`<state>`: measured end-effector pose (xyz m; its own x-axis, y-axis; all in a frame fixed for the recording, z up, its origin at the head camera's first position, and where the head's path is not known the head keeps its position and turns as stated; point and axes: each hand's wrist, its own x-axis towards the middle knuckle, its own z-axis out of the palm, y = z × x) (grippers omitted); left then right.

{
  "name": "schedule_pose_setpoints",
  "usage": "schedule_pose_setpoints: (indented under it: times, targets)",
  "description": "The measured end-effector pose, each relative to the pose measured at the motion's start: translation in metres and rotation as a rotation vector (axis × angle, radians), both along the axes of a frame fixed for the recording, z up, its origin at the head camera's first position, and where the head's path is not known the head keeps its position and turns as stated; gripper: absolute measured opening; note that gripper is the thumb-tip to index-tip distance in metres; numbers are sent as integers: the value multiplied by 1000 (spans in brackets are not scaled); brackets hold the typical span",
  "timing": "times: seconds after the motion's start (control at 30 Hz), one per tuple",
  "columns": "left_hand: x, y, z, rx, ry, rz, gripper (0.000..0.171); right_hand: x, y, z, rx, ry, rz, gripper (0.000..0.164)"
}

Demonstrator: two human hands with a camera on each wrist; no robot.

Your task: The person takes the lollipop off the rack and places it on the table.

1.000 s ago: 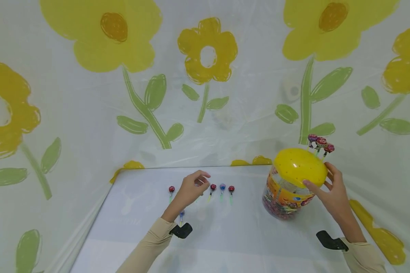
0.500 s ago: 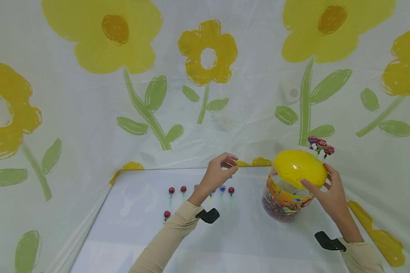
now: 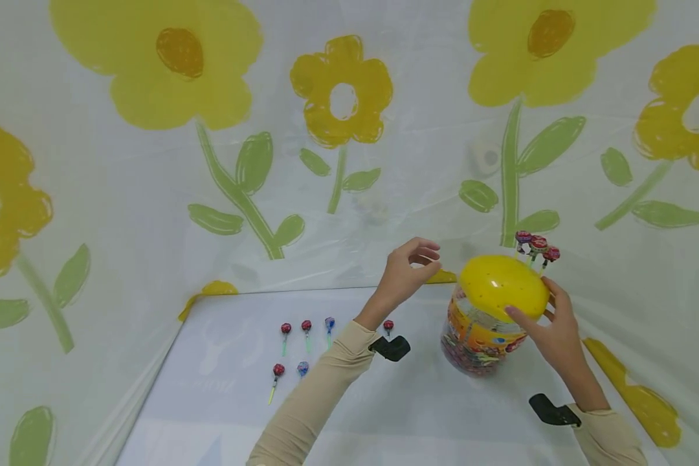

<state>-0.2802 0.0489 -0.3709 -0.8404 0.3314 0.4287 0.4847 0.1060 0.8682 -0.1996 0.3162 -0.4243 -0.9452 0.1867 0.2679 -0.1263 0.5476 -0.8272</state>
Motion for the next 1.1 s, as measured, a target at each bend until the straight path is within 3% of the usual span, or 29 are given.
schedule_pose_setpoints:
  times: [0.4, 0.73, 1.1]
  targets:
    - [-6, 63, 3, 76, 72, -45, 27, -1, 1, -8, -5, 24, -23, 87]
    - [-11, 111, 1, 96, 106, -19, 29, -3, -1, -14, -9, 50, -34, 87]
    - [-6, 144, -3, -6, 143, -29, 30, -4, 1, -15, -1, 69, -39, 87]
